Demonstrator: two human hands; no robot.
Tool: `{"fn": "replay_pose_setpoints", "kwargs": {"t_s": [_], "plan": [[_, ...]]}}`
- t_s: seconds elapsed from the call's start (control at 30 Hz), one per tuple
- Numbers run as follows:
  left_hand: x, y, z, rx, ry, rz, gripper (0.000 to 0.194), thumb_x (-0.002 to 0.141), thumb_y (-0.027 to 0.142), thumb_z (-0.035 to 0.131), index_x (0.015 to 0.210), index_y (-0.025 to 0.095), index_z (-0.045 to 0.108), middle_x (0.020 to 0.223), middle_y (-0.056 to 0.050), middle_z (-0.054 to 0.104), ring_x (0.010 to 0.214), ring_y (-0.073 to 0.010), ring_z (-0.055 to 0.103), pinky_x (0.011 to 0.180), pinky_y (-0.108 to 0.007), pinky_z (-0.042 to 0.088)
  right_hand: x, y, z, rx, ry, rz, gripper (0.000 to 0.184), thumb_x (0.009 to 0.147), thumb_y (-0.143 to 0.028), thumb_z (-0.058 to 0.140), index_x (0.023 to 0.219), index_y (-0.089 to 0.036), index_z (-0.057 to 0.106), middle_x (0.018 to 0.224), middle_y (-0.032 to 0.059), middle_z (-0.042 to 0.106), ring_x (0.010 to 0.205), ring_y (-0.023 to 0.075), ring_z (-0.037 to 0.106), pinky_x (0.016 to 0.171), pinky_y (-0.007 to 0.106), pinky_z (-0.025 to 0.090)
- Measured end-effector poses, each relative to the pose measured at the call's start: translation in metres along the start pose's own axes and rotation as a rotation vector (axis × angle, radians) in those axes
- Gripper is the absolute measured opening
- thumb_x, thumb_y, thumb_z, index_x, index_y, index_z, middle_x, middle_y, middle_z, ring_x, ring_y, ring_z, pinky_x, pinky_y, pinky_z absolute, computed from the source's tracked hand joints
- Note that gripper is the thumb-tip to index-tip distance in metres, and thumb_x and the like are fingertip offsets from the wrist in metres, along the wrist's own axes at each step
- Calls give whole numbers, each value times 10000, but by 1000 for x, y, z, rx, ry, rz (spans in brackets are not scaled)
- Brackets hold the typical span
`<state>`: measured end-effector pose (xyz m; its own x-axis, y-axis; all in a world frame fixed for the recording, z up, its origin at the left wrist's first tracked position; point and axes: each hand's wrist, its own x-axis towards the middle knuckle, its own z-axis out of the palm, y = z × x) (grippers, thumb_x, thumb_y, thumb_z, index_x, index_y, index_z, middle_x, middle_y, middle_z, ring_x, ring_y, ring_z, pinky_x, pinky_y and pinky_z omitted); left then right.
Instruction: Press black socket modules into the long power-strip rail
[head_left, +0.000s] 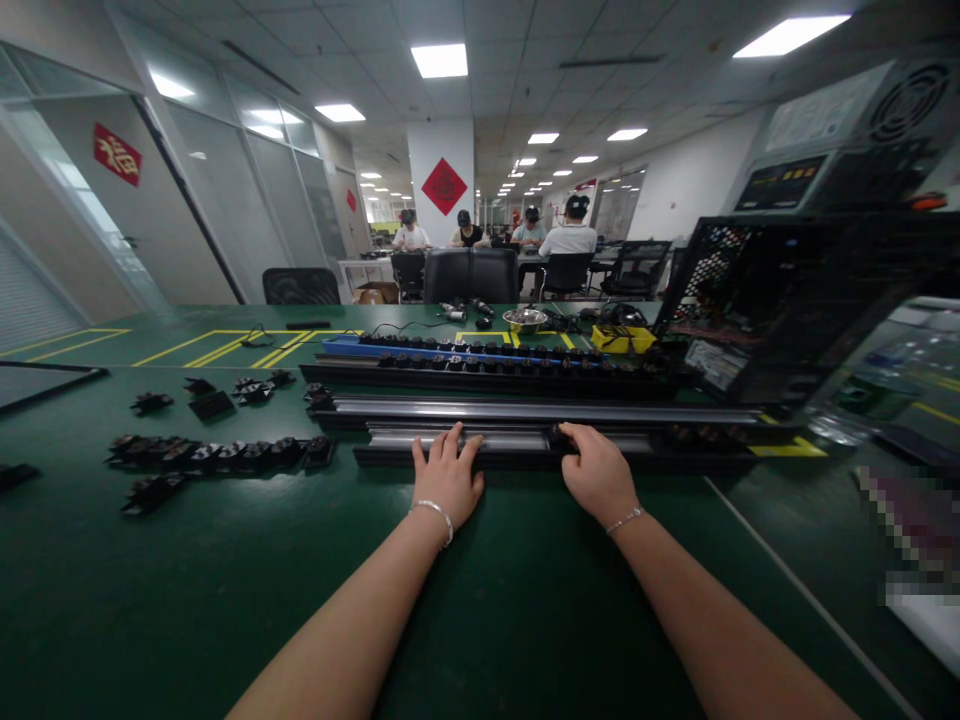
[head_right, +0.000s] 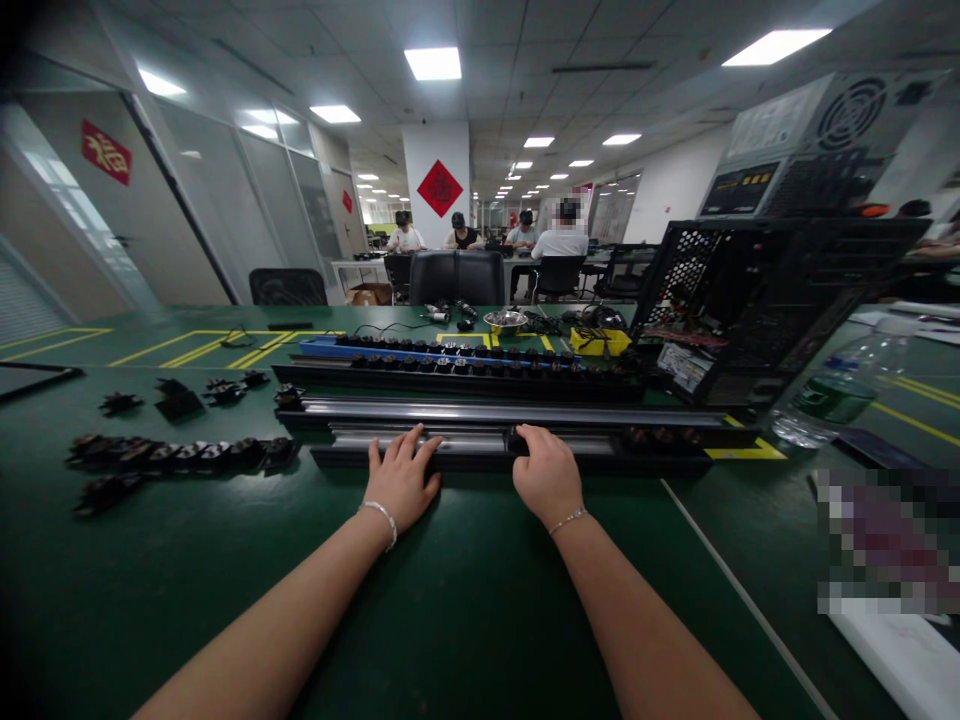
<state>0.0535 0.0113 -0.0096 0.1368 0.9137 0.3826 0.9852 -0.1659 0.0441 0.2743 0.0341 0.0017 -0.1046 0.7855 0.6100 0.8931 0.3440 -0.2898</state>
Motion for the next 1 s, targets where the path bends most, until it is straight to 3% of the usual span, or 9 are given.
{"fn": "replay_pose_setpoints", "kwargs": {"t_s": [0.33, 1.0], "plan": [[0, 0, 0, -4, -8, -4, 500, 792, 386, 480, 1287, 338, 428, 1436, -61, 363, 1272, -274, 341, 1044, -611, 138, -1, -10, 3, 58, -87, -66, 533, 667, -55, 376, 1160, -73, 577, 1197, 118, 598, 1132, 206, 528, 1021, 369, 396], [0, 2, -2, 4, -41, -30, 521, 788, 382, 483, 1303, 337, 418, 1451, -55, 342, 1278, -281, 333, 1057, -607, 112, -4, -18, 9, 96, -152, -154, 622, 642, -60, 385, 1253, -64, 505, 1270, 146, 532, 1190, 225, 464, 1043, 406, 365]]}}
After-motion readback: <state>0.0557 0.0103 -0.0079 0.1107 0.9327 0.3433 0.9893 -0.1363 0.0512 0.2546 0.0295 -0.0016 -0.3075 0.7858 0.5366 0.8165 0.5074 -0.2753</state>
